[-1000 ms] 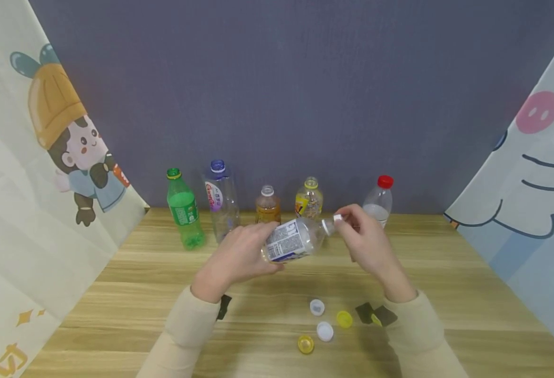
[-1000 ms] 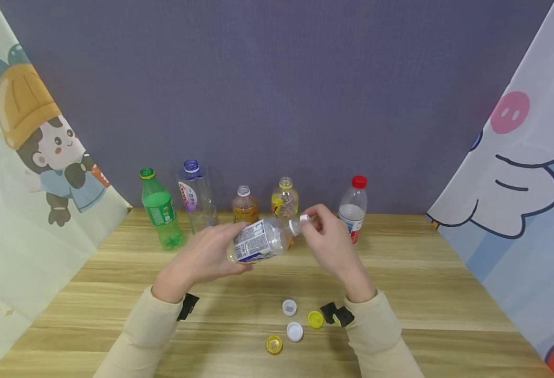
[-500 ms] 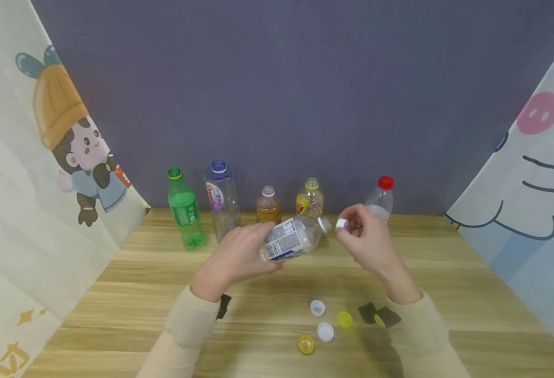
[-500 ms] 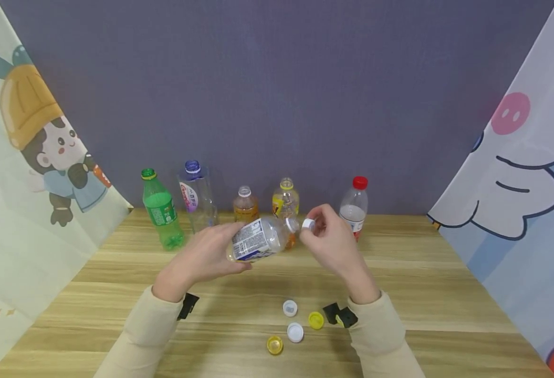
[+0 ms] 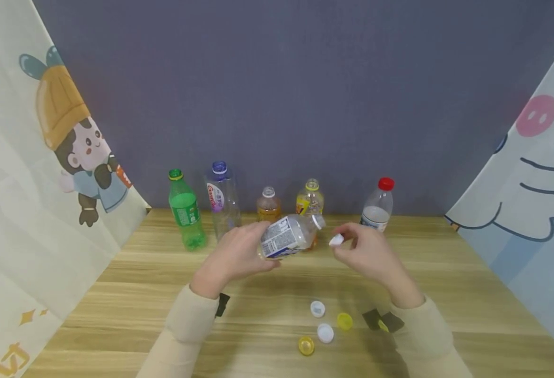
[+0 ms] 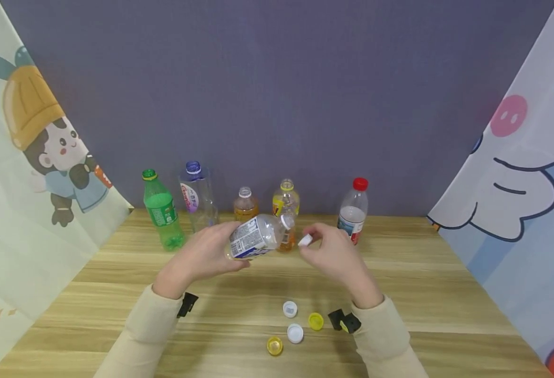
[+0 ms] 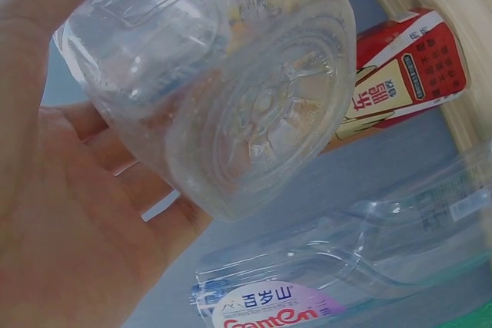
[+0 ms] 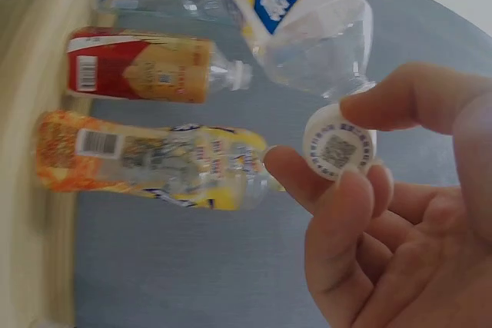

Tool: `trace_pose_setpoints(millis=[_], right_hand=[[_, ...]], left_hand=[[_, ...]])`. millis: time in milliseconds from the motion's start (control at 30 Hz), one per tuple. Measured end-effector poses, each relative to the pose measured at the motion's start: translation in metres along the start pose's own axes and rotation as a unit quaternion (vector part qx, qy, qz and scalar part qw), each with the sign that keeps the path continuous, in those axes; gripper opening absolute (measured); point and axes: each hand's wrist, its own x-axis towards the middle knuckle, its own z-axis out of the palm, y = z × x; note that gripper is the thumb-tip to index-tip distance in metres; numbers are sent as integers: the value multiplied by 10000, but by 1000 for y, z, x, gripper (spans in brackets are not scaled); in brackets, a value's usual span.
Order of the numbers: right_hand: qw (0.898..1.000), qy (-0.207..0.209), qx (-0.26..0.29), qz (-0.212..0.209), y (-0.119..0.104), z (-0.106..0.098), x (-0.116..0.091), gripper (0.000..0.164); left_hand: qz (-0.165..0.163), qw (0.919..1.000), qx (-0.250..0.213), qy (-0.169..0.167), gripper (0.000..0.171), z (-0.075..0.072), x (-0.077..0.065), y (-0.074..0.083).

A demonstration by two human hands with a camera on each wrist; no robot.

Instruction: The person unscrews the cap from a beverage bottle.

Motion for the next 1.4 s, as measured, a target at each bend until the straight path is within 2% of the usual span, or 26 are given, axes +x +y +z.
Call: trace_pose_setpoints(millis=[400,700,800,900,1033,1200,1400], right_hand=[[9969,-737,-270,53,37,22,-6,35],[9925,-1110,-502,61,56,35,-16,26],[9914,-1124,-664,21,57,37,-20,26],[9897,-1174,-818,-6,58,37,-23,24],[9854,-1431,-914,155,60,37,-26,22],[9790,-1730,-1030,327,64,39,-29,21],[9731,-1917,-1159,534,73,44,-30,24]], left_hand=[[-208,9993,-230,-223,70,1,1,-2],[-262,9976,-591,-238,74,-3,0,1],[-320,9939,-1012,-295,74,-2,1,1],[-308,9854,-1636,-360,73,2,3,0],[-240,9754,-2148,-441,73,5,7,-2],[-431,9715,-2295,-413,77,8,13,-4],[-534,9747,-2148,-313,79,19,22,0]])
